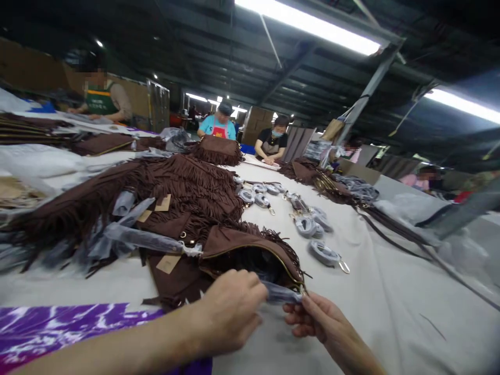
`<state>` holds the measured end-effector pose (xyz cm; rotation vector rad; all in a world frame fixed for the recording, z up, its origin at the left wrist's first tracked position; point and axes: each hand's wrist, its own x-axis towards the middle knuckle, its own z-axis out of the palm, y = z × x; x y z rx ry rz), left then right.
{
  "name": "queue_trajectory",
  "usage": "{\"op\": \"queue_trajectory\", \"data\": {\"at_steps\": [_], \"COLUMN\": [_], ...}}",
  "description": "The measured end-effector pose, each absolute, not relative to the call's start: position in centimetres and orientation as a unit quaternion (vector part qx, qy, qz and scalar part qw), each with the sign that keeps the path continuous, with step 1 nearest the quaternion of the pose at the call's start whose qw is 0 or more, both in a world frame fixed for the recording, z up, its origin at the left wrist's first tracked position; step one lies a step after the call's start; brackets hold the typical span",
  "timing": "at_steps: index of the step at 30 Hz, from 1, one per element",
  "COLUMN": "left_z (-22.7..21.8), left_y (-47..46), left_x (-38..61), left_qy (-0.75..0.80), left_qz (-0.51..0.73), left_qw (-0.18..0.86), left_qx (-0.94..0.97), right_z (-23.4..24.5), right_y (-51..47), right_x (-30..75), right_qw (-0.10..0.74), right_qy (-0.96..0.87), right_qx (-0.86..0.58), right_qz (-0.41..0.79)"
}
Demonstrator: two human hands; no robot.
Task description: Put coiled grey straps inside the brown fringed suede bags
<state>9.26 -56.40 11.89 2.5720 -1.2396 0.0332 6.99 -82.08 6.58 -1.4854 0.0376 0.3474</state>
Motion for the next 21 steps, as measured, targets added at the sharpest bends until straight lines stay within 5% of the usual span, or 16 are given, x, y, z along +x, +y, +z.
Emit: {"op": "queue_trajectory", "data": {"at_steps": [8, 14, 21], "left_z": [8.5, 9.8, 11.8], "left_y": [-65.9, -66.3, -62.8], "left_x": [9.3, 9.3, 10.0], "left_qy": [-0.46, -0.398, -0.315], "left_qz": [0.075, 0.043, 0.022], "left_qw": [0.164, 0.2, 0.117], "left_qx": [0.869, 0.894, 0.942], "right_z": [7.0, 6.9, 6.1], "right_y": [-83.9, -83.8, -86.5], "right_x": [5.8, 5.7, 6.6], "right_qw": [0.59, 0.506, 0.306], "right_qy": [-0.088, -0.114, -0.061], "right_qx": [-0.794, -0.854, -0.95], "right_qz": [0.121, 0.038, -0.023]}}
